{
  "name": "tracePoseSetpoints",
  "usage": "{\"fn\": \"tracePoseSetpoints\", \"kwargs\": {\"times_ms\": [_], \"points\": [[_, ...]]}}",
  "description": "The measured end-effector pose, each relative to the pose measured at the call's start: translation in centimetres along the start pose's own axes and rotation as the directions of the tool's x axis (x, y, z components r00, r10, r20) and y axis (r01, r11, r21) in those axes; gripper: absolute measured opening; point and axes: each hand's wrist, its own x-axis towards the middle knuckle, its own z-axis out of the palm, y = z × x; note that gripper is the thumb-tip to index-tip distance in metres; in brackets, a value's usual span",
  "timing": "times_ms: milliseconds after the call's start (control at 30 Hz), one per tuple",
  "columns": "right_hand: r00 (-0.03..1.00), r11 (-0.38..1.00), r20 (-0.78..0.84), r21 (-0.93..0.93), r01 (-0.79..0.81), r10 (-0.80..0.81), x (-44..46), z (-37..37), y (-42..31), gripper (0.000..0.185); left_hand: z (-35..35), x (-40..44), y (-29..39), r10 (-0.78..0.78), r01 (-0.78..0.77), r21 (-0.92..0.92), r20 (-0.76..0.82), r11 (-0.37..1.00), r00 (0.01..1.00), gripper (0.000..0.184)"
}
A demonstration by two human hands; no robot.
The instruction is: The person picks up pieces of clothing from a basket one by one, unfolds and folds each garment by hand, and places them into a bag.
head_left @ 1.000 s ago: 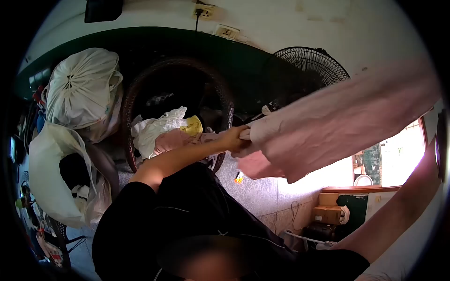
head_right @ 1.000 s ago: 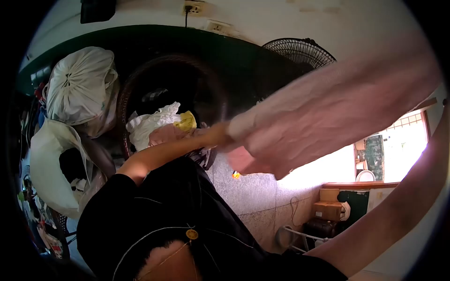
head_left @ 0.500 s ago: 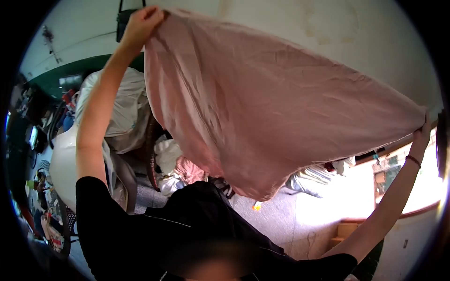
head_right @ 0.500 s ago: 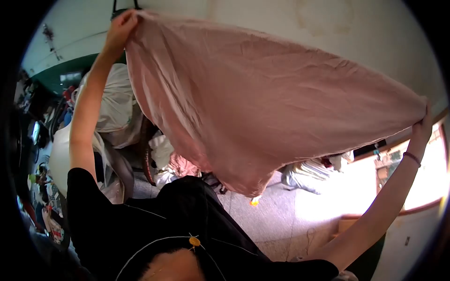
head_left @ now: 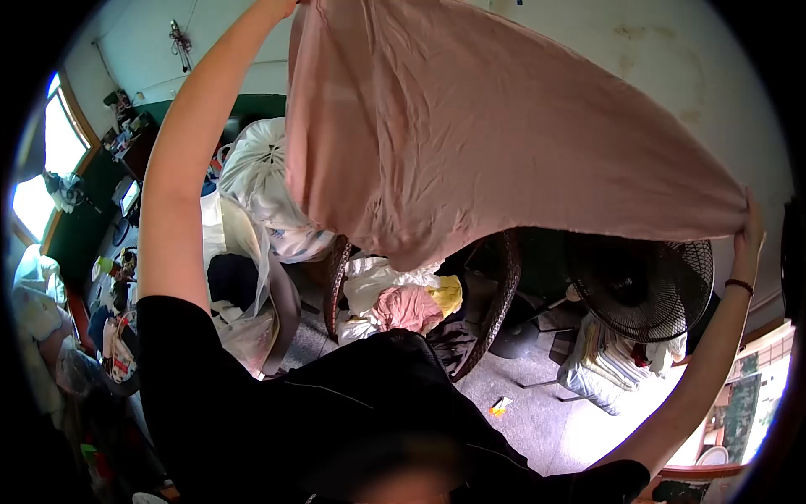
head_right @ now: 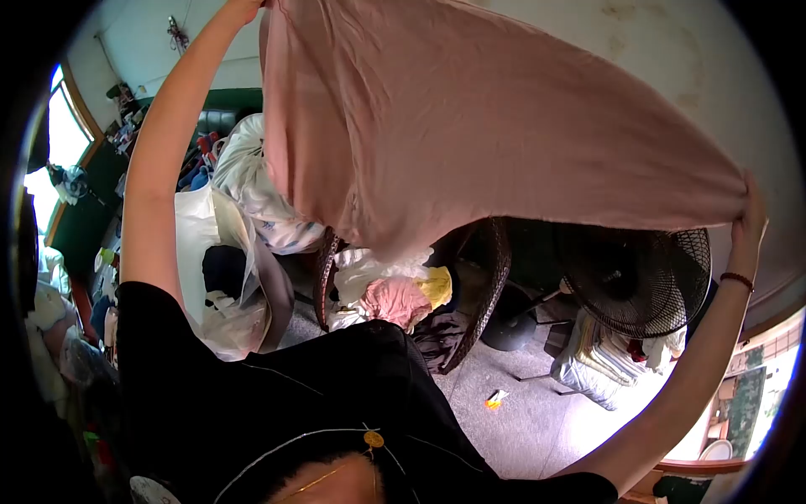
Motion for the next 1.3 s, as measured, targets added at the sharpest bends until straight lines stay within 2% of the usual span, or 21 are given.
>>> {"fn": "tracePoseSetpoints", "kwargs": {"times_ms": [67,167,233,267,333,400,433,500,533,567,600,633,667,700,733,767,800,867,967,1033,1300], "points": [[0.998,0.998,0.044,-0.043,0.038,-0.036,-0.5,1.9,-0.1,0.035,-0.7,0.1,-0.8,-0.027,0.027,0.016,-0.02,1.0,0.999,0.012],[0.988,0.953,0.126,-0.276,0.122,-0.09,-3.2,5.8,-1.3,0.033,-1.4,-0.4,-1.0,-0.049,0.049,0.037,-0.008,0.998,0.999,0.013],[0.911,0.91,0.405,-0.401,0.104,0.075,-6.8,8.8,-2.6,0.028,-1.1,-1.5,-0.3,0.057,-0.058,0.016,0.055,0.998,0.997,0.013],[0.909,0.911,0.411,-0.399,0.108,0.072,-8.3,10.2,-3.0,0.028,-0.9,-2.1,0.2,0.055,-0.056,0.019,0.048,0.998,0.997,0.013],[0.642,0.781,0.739,-0.519,0.347,0.205,-11.2,13.0,-3.6,0.023,-0.3,-3.4,1.6,0.013,-0.01,-0.018,0.132,1.0,0.991,0.016],[0.458,0.712,0.848,-0.494,0.499,0.267,-15.1,16.3,-4.3,0.02,0.5,-4.7,3.0,0.041,-0.062,0.118,0.175,0.991,0.984,0.017],[0.45,0.713,0.853,-0.486,0.506,0.263,-16.5,17.9,-5.2,0.02,1.0,-5.2,3.7,0.062,-0.12,0.246,0.232,0.962,0.971,0.019],[0.074,0.756,0.96,-0.26,0.601,0.271,-17.8,19.8,-7.0,0.018,2.2,-6.7,5.0,0.105,-0.177,0.216,0.308,0.96,0.946,0.021],[0.412,0.906,0.904,-0.262,0.332,0.11,-16.3,20.9,-6.9,0.019,2.8,-7.0,5.4,0.149,-0.232,0.177,0.391,0.956,0.908,0.023],[0.736,0.994,0.669,0.05,0.092,-0.102,-14.8,21.9,-6.8,0.02,3.3,-7.0,5.7,0.139,-0.225,0.183,0.392,0.957,0.909,0.023],[0.893,0.928,0.365,0.348,0.133,-0.265,-13.3,23.0,-6.7,0.022,3.8,-7.0,5.9,0.093,-0.17,0.184,0.367,0.968,0.926,0.024],[0.743,0.806,0.516,0.59,0.051,-0.426,-7.9,22.7,-3.2,0.025,4.3,-6.9,6.0,0.05,-0.117,0.181,0.338,0.976,0.94,0.025],[0.541,0.67,0.631,0.726,-0.158,-0.556,-2.7,22.4,0.4,0.029,5.0,-5.8,4.7,-0.018,-0.001,0.075,0.255,0.997,0.967,0.024],[0.797,0.629,0.341,0.774,0.063,-0.499,-2.9,23.2,6.6,0.031,4.8,-5.6,4.5,-0.028,0.01,0.076,0.247,0.997,0.969,0.024],[0.693,0.51,0.48,0.84,-0.186,-0.538,-0.4,25.0,15.3,0.032,4.7,-5.5,4.6,-0.086,0.112,-0.113,0.218,0.987,0.972,0.023],[0.841,0.636,0.541,0.651,-0.415,-0.004,-4.7,26.1,23.3,0.035,4.6,-5.1,4.4,-0.145,0.201,-0.301,0.198,0.932,0.969,0.022],[0.747,0.529,0.565,0.539,-0.655,0.349,-11.5,25.9,29.5,0.036,4.6,-4.7,3.8,-0.154,0.207,-0.303,0.192,0.93,0.969,0.022],[0.526,0.291,0.629,0.444,-0.848,0.573,-23.7,23.0,36.8,0.037,4.6,-3.3,1.8,-0.297,0.379,-0.357,0.265,0.854,0.917,0.017],[0.336,0.09,0.709,0.361,-0.928,0.621,-36.9,18.2,39.4,0.039,5.7,-3.0,0.1,-0.392,0.505,-0.38,0.338,0.775,0.855,0.01],[0.296,0.07,0.736,0.322,-0.944,0.608,-40.7,16.9,39.1,0.041,6.4,-2.6,-1.4,-0.471,0.538,-0.182,0.31,0.823,0.826,0.01],[0.336,0.302,0.738,0.186,-0.935,0.586,-43.0,14.9,37.7,0.049,5.7,-0.1,-9.4,-0.498,0.599,-0.072,0.483,0.798,0.721,0.016]]}}
